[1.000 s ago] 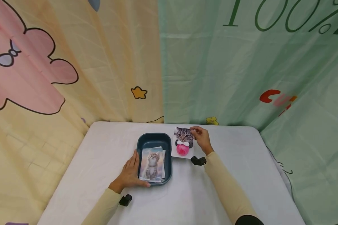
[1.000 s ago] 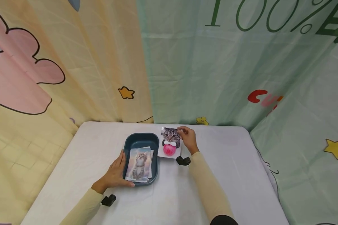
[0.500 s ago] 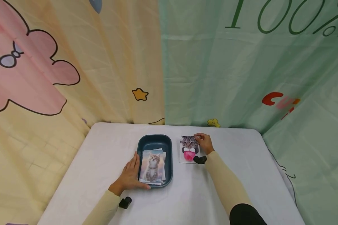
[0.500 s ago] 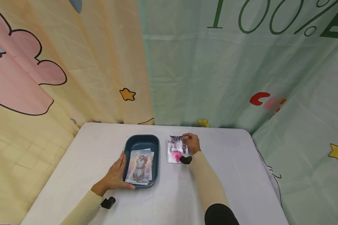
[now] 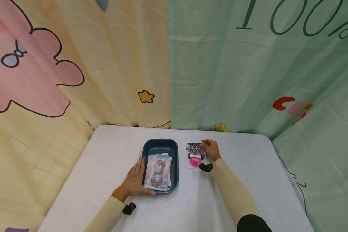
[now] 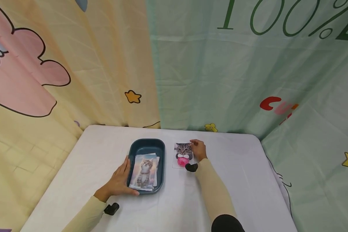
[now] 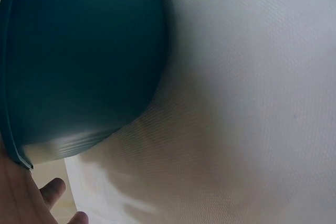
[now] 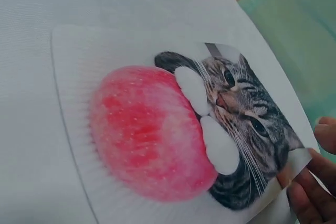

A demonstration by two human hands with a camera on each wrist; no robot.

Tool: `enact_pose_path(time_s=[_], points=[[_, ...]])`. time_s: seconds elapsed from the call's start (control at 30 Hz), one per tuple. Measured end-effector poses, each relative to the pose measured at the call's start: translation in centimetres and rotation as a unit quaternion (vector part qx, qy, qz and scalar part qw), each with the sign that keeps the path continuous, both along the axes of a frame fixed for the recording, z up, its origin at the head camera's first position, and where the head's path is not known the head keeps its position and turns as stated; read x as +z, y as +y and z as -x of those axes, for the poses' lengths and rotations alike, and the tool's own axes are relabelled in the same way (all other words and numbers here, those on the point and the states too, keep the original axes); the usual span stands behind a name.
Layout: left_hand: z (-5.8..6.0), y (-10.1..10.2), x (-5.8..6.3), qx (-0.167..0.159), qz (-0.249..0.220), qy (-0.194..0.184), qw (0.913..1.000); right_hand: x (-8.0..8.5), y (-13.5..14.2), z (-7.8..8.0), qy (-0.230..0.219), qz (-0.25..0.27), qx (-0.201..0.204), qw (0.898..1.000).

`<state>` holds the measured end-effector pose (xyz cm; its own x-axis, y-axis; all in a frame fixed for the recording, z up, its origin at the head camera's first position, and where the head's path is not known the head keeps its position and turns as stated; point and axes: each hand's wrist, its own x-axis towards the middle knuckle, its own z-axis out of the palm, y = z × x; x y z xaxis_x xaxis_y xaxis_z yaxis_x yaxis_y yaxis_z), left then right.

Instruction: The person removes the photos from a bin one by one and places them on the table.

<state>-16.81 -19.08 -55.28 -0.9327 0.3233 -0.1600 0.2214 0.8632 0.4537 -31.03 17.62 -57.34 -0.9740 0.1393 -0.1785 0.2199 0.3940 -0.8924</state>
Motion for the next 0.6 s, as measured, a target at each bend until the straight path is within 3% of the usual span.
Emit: enact_pose_path(time_s=[0.3, 0.6], points=[[-0.1, 0.0, 0.1, -0.002, 0.002, -0.005, 1.0, 0.6, -2.2, -2.5, 0.067, -0.031, -0.006, 0.997], [0.2, 0.1, 0.2, 0.0, 0.002, -0.011, 0.9999, 3.0, -5.8, -4.6, 0.11, 0.026, 0.051, 0.992]])
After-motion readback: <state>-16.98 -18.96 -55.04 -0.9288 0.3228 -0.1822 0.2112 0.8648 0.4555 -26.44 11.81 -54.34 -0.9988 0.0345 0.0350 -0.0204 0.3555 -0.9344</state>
